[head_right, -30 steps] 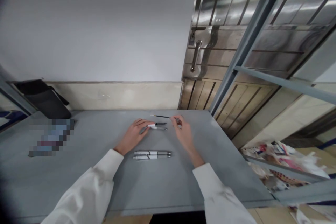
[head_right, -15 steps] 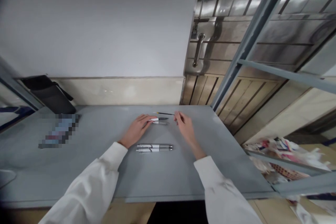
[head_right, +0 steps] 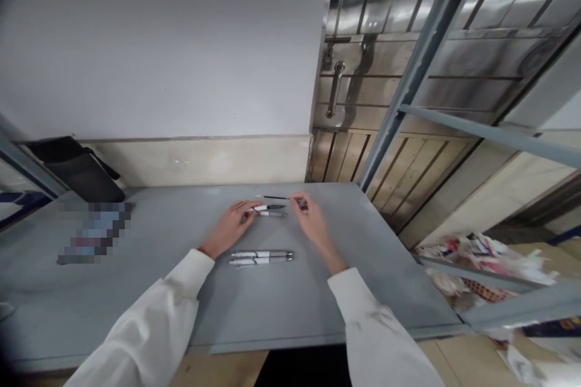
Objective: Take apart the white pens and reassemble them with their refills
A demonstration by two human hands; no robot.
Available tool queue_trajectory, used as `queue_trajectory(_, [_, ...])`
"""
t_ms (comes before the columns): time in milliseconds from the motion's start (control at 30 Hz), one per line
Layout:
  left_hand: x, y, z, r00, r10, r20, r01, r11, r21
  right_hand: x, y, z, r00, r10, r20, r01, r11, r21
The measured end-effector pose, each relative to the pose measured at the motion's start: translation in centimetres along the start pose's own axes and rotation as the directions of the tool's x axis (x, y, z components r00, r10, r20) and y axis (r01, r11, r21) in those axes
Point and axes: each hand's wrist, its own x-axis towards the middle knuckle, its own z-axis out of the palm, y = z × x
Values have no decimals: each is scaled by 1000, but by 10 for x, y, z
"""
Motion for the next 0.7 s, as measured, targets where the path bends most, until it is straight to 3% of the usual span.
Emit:
queue_trajectory(233, [-2,-1,2,997,-79,17,80,996,-41,0,-2,-1,1000,-5,-1,5,1000,-6])
queue_trajectory(700, [1,7,-5,999,-4,46,7,997,-74,-2,0,-4,999,39,-5,-39,999,22])
